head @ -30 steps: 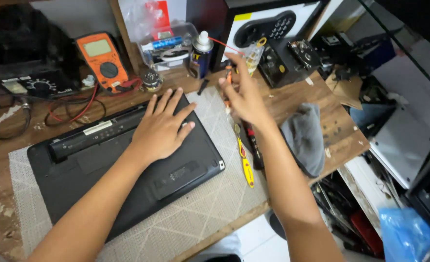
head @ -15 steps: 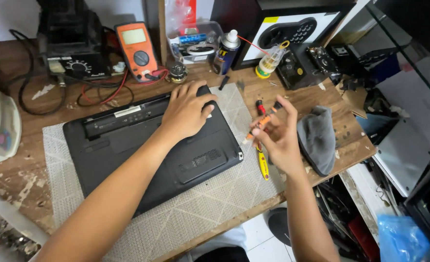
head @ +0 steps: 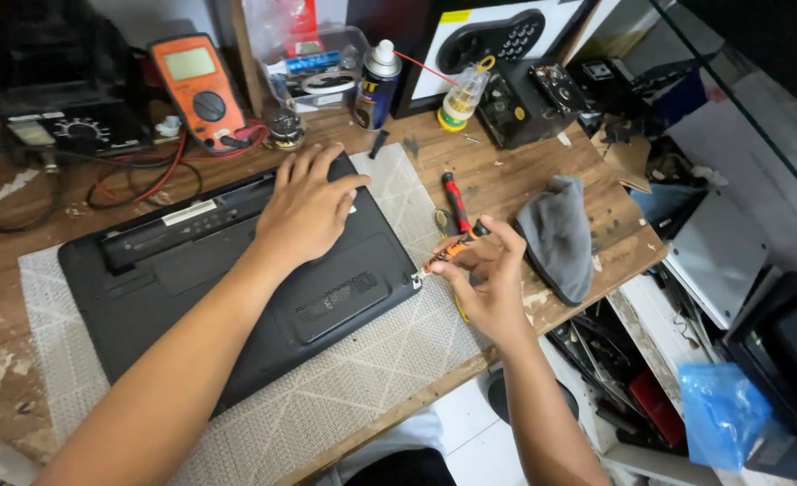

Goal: The person is disassembling a laptop by unscrewing the bottom panel screws using a precision screwdriver and organizing the removed screws in a plastic bin.

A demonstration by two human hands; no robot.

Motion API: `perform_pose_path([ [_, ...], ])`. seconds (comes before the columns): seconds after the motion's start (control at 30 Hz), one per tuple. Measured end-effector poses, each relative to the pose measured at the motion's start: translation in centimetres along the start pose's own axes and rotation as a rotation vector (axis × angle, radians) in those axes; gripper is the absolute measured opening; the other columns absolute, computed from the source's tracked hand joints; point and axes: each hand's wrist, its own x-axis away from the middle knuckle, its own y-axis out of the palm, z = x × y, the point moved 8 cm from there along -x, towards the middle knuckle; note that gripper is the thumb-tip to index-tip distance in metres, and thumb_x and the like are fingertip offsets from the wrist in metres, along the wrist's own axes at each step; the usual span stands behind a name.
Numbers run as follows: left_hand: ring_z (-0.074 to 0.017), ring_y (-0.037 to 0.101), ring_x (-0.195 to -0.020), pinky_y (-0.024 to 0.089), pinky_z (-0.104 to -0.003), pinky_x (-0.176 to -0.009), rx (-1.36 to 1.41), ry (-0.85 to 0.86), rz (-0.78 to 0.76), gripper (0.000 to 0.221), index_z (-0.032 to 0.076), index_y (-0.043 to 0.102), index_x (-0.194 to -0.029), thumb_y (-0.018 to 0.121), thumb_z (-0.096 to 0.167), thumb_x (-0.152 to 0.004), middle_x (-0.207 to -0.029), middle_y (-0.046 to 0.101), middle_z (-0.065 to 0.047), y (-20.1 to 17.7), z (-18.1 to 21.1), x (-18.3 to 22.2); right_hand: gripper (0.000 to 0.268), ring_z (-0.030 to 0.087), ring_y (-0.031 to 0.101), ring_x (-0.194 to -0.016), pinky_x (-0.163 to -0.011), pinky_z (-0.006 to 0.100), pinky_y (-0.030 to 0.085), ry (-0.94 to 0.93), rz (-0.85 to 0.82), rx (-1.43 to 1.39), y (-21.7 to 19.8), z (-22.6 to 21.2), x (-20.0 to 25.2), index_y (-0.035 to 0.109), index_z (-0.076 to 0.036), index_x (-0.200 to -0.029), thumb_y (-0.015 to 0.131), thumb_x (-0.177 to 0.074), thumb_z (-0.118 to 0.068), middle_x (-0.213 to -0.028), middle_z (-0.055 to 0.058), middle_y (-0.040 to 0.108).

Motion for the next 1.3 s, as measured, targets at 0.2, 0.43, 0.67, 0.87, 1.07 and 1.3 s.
perform_pose_path([
  [0.2,-0.0411,0.035,-0.148,0.022,-0.060,-0.119,-0.011,0.009,0.021,0.034,0.030,0.068,-0.133,0.050,0.026,-0.105,-0.154,0.044,-0.017,0.0,0.1,0.1,0.079,0.028,0.076,-0.072,-0.061,0.036,0.064,-0.052,-0.007,0.145,-0.8,1.0,1.3,0.024,-0.002,-0.144,0.077,-0.086,0.005,-0.099,0.022,0.073],
  [0.43,-0.0424,0.037,-0.147,0.023,-0.061,-0.118,-0.017,0.026,0.032,0.035,0.031,0.067,-0.134,0.048,0.026,-0.105,-0.153,0.045,-0.018,0.0,0.2,0.2,0.069,0.024,0.074,-0.064,-0.056,0.033,0.060,-0.166,0.084,0.394,0.8,-1.6,0.9,0.043,0.001,-0.131,0.088,-0.079,-0.005,-0.091,0.015,0.078],
  [0.67,-0.0427,0.037,-0.147,0.023,-0.062,-0.118,-0.001,0.023,0.041,0.034,0.030,0.068,-0.133,0.050,0.025,-0.104,-0.153,0.045,-0.019,-0.1,0.1,0.1,0.067,0.025,0.073,-0.062,-0.054,0.034,0.060,-0.208,0.065,0.435,0.9,-1.9,0.7,0.046,0.002,-0.131,0.088,-0.079,-0.003,-0.087,0.016,0.078],
  [0.87,-0.0434,0.040,-0.144,0.026,-0.062,-0.116,0.018,0.039,0.126,0.030,0.027,0.072,-0.127,0.057,0.023,-0.102,-0.150,0.049,-0.019,-0.1,0.0,0.3,0.074,0.024,0.073,-0.069,-0.059,0.032,0.060,-0.118,0.157,0.304,0.5,-2.9,0.2,0.040,0.002,-0.137,0.088,-0.080,-0.002,-0.088,0.017,0.074],
  [1.07,-0.0382,0.063,-0.123,0.047,-0.052,-0.104,0.533,0.062,0.424,0.033,0.022,0.073,-0.120,0.065,0.004,-0.094,-0.133,0.058,-0.011,-3.3,-1.5,1.8,0.083,0.024,0.071,-0.075,-0.066,0.028,0.059,-0.060,0.117,-0.079,3.8,-5.8,-3.2,0.015,-0.008,-0.152,0.069,-0.092,0.011,-0.097,0.025,0.068],
  [1.3,-0.0289,0.075,-0.094,0.062,-0.040,-0.087,0.963,-0.102,0.509,0.024,0.009,0.074,-0.109,0.056,-0.003,-0.098,-0.108,0.064,-0.011,-5.5,-5.2,7.6,0.081,0.032,0.076,-0.090,-0.072,0.036,0.068,0.005,-0.207,-0.473,10.9,-4.7,-2.2,0.013,-0.009,-0.150,0.060,-0.090,0.018,-0.109,0.027,0.069],
])
